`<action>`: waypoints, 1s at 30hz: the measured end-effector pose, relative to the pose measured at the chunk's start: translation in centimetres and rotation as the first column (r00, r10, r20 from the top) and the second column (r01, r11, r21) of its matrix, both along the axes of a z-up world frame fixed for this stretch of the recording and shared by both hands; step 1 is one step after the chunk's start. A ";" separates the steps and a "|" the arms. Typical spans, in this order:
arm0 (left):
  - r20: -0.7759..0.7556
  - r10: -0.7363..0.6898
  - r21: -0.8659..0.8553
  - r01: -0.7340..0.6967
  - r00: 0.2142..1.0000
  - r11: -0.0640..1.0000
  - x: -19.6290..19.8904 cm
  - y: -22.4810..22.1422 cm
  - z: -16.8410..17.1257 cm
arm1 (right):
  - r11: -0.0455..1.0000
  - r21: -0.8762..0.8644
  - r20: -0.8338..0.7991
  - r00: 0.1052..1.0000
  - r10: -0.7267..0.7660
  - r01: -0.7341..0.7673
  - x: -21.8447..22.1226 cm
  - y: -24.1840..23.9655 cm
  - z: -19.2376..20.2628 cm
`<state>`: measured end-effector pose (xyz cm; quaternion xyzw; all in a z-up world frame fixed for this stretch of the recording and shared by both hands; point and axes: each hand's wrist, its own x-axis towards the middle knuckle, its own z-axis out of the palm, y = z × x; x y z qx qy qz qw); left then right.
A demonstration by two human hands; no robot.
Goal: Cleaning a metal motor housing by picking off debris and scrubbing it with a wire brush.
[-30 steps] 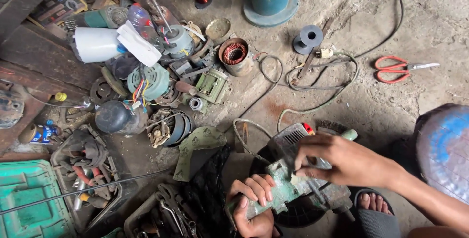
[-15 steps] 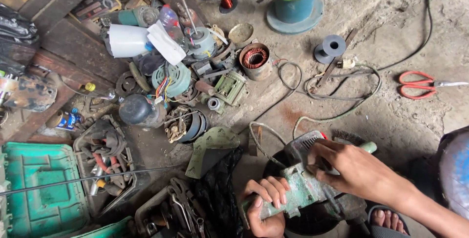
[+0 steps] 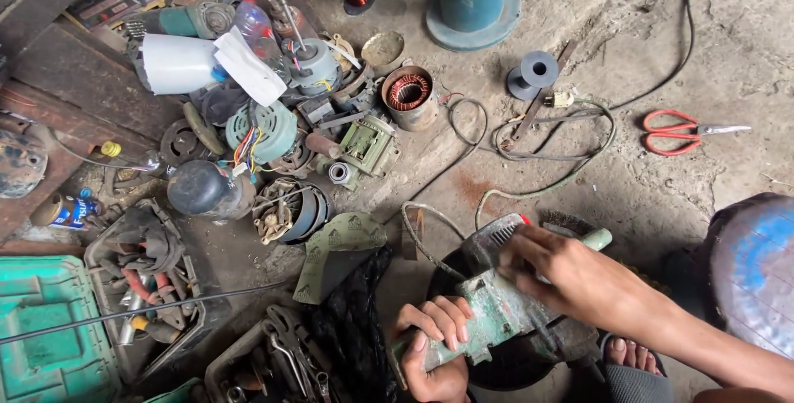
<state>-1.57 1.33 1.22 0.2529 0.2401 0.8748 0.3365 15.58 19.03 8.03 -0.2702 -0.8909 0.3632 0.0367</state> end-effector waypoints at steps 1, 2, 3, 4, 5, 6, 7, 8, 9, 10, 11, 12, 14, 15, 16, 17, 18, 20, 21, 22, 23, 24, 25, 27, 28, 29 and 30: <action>-0.014 0.000 -0.007 0.000 1.000 1.000 -0.1 0.0 0.1 | 0.998 0.035 -0.002 0.999 -0.049 0.049 -0.6 0.1 -0.3; -0.015 -0.002 -0.008 0.002 1.000 1.000 -0.2 0.2 0.1 | 0.998 0.034 -0.004 0.999 -0.052 0.052 -0.4 0.4 0.3; 0.002 -0.001 0.013 0.001 1.000 1.000 0.1 0.3 0.1 | 0.998 -0.042 0.042 0.998 0.055 -0.053 0.1 0.7 0.9; 0.019 0.000 0.033 0.000 1.000 0.999 0.4 0.4 -0.1 | 0.981 -0.122 0.078 0.983 0.164 -0.154 0.5 1.0 1.4; 0.031 0.004 0.019 -0.004 1.000 1.000 0.2 0.2 0.2 | 0.978 -0.137 0.087 0.982 0.169 -0.156 0.2 1.0 1.4; 0.012 0.006 0.001 -0.006 1.000 1.000 0.1 0.1 0.3 | 0.992 -0.065 0.007 0.994 0.107 -0.107 -0.1 1.0 1.2; 0.000 0.003 -0.022 -0.003 1.000 1.000 0.3 -0.1 0.3 | 0.999 -0.001 -0.072 0.996 0.046 -0.046 0.0 0.8 0.9; 0.017 0.002 -0.040 -0.001 1.000 0.999 0.2 0.8 0.4 | 0.999 -0.019 -0.055 0.998 0.044 -0.045 0.2 1.7 1.3; 0.034 -0.045 -0.025 0.046 0.998 0.999 0.3 0.3 0.7 | 0.993 0.068 -0.046 0.994 0.104 -0.101 0.3 1.6 1.5; 0.052 -0.090 -0.006 0.090 0.995 0.996 0.3 -0.1 0.8 | 0.976 0.152 -0.036 0.985 0.166 -0.159 0.2 1.6 1.4; 0.083 -0.069 -0.046 0.073 0.994 0.996 0.5 -0.3 1.2 | 0.978 0.106 -0.016 0.983 0.182 -0.180 0.9 1.8 2.5; 0.058 -0.048 -0.042 0.051 0.997 0.998 0.6 -0.4 1.6 | 0.949 -0.059 0.030 0.950 0.312 -0.310 1.5 2.2 3.6; 0.043 -0.025 -0.043 0.027 0.999 0.999 0.4 -0.1 2.0 | 0.876 -0.236 0.055 0.894 0.444 -0.420 2.0 3.3 5.5; 0.043 -0.039 -0.042 0.041 0.998 0.998 0.5 -0.1 2.1 | 0.947 -0.135 -0.047 0.957 0.286 -0.290 1.9 3.9 6.3; 0.044 -0.053 -0.041 0.055 0.998 0.998 0.5 -0.1 2.3 | 0.989 -0.048 -0.164 0.978 0.128 -0.137 1.9 4.4 7.3; 0.051 -0.046 -0.043 0.049 0.998 0.998 0.5 -0.1 2.3 | 0.988 -0.052 -0.157 0.978 0.134 -0.144 1.8 4.3 7.4; 0.044 -0.053 -0.053 0.055 0.998 0.997 0.5 -0.2 2.5 | 0.995 0.041 -0.144 0.985 0.091 -0.086 1.7 4.3 7.6; 0.042 -0.055 -0.064 0.057 0.998 0.996 0.5 -0.2 2.7 | 0.991 0.133 -0.131 0.990 0.051 -0.034 1.5 4.3 7.4; 0.038 -0.051 -0.071 0.053 0.998 0.996 0.5 -0.2 2.9 | 0.994 0.031 -0.100 0.990 0.103 -0.100 1.4 4.2 7.1; 0.033 -0.047 -0.078 0.049 0.998 0.996 0.6 -0.1 3.0 | 0.984 -0.073 -0.075 0.985 0.157 -0.163 1.3 4.1 6.8; 0.037 -0.049 -0.082 0.052 0.998 0.995 0.6 -0.2 3.1 | 0.984 -0.077 -0.072 0.985 0.154 -0.160 0.4 3.7 6.7; 0.034 -0.054 -0.090 0.057 0.998 0.994 0.5 -0.3 3.3 | 0.984 -0.018 -0.090 0.980 0.177 -0.180 -0.4 3.4 6.6; 0.035 -0.056 -0.094 0.059 0.998 0.994 0.5 -0.2 3.5 | 0.979 0.044 -0.103 0.973 0.205 -0.201 -1.4 3.2 6.7; 0.042 -0.059 -0.098 0.063 0.997 0.993 0.5 -0.2 3.7 | 0.970 0.059 -0.079 0.967 0.240 -0.236 -1.4 3.5 5.7; 0.042 -0.063 -0.101 0.067 0.997 0.993 0.6 -0.3 3.8 | 0.960 0.075 -0.062 0.959 0.275 -0.270 -1.4 3.7 5.1; 0.050 -0.063 -0.107 0.068 0.997 0.992 0.6 -0.4 3.8 | 0.961 0.067 -0.056 0.960 0.274 -0.270 -1.5 3.7 5.2; 0.034 -0.066 -0.105 0.070 0.997 0.992 0.6 -0.5 3.8 | 0.957 0.021 -0.065 0.955 0.290 -0.290 -1.6 3.6 5.3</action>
